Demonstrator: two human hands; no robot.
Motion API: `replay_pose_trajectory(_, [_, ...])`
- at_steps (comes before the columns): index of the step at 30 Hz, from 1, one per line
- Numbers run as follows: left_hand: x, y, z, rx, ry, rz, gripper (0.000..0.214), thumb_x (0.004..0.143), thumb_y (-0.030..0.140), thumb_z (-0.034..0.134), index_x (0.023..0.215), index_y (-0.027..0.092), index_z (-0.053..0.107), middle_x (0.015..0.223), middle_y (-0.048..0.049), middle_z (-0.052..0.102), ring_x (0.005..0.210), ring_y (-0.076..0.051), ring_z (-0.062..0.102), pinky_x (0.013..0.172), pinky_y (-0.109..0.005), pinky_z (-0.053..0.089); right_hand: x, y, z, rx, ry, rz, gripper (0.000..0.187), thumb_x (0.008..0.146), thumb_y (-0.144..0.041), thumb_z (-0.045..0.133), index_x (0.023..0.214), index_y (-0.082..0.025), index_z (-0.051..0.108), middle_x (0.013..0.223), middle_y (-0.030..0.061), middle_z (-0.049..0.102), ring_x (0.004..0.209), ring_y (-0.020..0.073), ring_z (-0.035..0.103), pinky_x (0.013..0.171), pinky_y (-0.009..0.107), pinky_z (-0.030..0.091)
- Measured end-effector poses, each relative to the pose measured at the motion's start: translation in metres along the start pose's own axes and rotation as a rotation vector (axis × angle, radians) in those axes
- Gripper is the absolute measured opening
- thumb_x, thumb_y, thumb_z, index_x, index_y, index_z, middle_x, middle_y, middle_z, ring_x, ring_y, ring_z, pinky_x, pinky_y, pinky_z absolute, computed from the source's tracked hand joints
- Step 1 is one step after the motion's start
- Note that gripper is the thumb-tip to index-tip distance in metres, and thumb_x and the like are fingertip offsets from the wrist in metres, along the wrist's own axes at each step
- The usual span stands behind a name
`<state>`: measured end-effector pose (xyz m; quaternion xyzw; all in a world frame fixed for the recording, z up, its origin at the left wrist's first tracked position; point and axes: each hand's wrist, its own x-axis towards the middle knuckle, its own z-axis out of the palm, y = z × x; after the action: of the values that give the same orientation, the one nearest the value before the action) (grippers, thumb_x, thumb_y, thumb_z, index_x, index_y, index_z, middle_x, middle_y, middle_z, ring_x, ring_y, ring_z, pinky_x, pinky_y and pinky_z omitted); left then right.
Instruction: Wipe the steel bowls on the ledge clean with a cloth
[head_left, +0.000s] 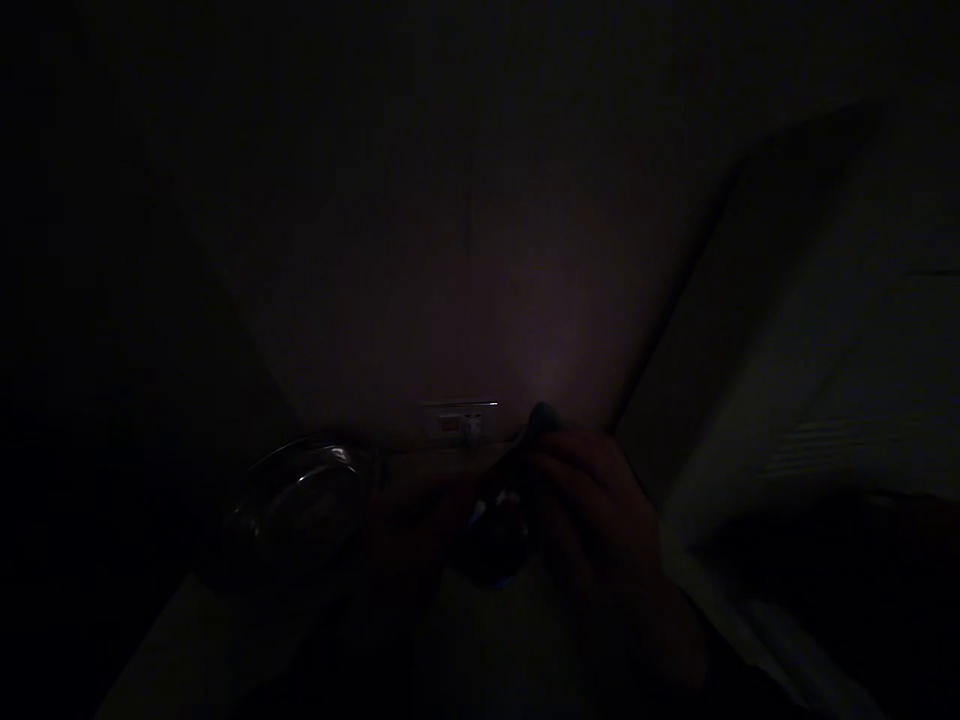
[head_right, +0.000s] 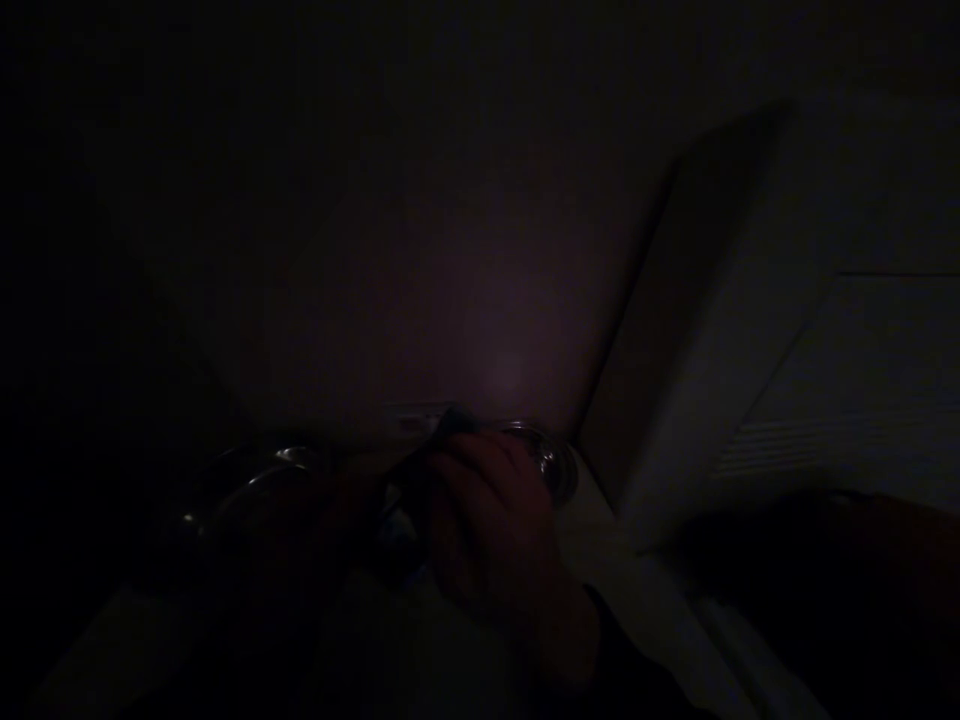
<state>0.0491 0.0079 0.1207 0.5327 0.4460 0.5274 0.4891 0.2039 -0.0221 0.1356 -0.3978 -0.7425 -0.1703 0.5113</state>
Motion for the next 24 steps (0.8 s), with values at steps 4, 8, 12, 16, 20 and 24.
replay_pose_trajectory(4, [-0.001, -0.003, 0.000, -0.011, 0.004, -0.007, 0.028, 0.072, 0.043, 0.061, 0.069, 0.017, 0.073, 0.070, -0.0055, 0.074, 0.069, -0.024, 0.070, 0.059, -0.030, 0.056, -0.003, 0.003, 0.002, -0.013, 0.036, 0.151, 0.025, 0.087, -0.013, 0.049, 0.105, -0.020, 0.065, 0.102, 0.0090, 0.067, 0.090, 0.0209, 0.064, 0.074, 0.037, 0.056])
replay_pose_trajectory(8, [0.002, 0.000, 0.006, -0.001, 0.019, -0.007, 0.028, 0.071, 0.044, 0.062, 0.069, 0.018, 0.073, 0.073, -0.0060, 0.075, 0.072, -0.024, 0.070, 0.065, -0.030, 0.057, -0.003, -0.004, 0.000, -0.045, -0.069, -0.114, 0.027, 0.084, -0.015, 0.055, 0.109, -0.015, 0.063, 0.104, 0.0106, 0.068, 0.103, 0.0251, 0.058, 0.084, 0.042, 0.053])
replay_pose_trajectory(12, [0.002, -0.004, 0.008, 0.011, 0.032, -0.020, 0.030, 0.071, 0.045, 0.062, 0.068, 0.018, 0.073, 0.068, -0.0056, 0.073, 0.069, -0.023, 0.070, 0.059, -0.028, 0.056, -0.002, -0.001, 0.000, -0.029, -0.058, -0.095, 0.023, 0.085, -0.014, 0.054, 0.106, -0.016, 0.063, 0.103, 0.0100, 0.068, 0.101, 0.0232, 0.059, 0.084, 0.040, 0.054])
replay_pose_trajectory(16, [0.001, -0.007, 0.008, 0.014, 0.039, -0.034, 0.030, 0.072, 0.045, 0.063, 0.070, 0.018, 0.073, 0.067, -0.0043, 0.073, 0.066, -0.023, 0.070, 0.054, -0.027, 0.055, -0.004, 0.005, 0.002, -0.020, -0.026, 0.047, 0.027, 0.086, -0.012, 0.050, 0.111, -0.017, 0.061, 0.108, 0.0108, 0.066, 0.098, 0.0216, 0.061, 0.080, 0.039, 0.055])
replay_pose_trajectory(20, [0.004, -0.004, 0.012, 0.010, 0.062, -0.031, 0.028, 0.073, 0.044, 0.062, 0.070, 0.019, 0.073, 0.067, -0.0051, 0.073, 0.070, -0.023, 0.070, 0.056, -0.026, 0.056, -0.004, 0.000, 0.002, -0.063, -0.058, -0.205, 0.025, 0.083, -0.018, 0.054, 0.106, -0.017, 0.064, 0.101, 0.0094, 0.069, 0.102, 0.0251, 0.059, 0.082, 0.043, 0.054])
replay_pose_trajectory(24, [0.005, -0.004, 0.012, 0.008, 0.063, -0.036, 0.028, 0.073, 0.044, 0.062, 0.068, 0.018, 0.072, 0.069, -0.0050, 0.073, 0.071, -0.022, 0.070, 0.060, -0.026, 0.057, -0.002, 0.004, 0.002, -0.034, -0.045, -0.137, 0.024, 0.085, -0.016, 0.052, 0.107, -0.017, 0.063, 0.104, 0.0099, 0.068, 0.102, 0.0236, 0.060, 0.084, 0.041, 0.054])
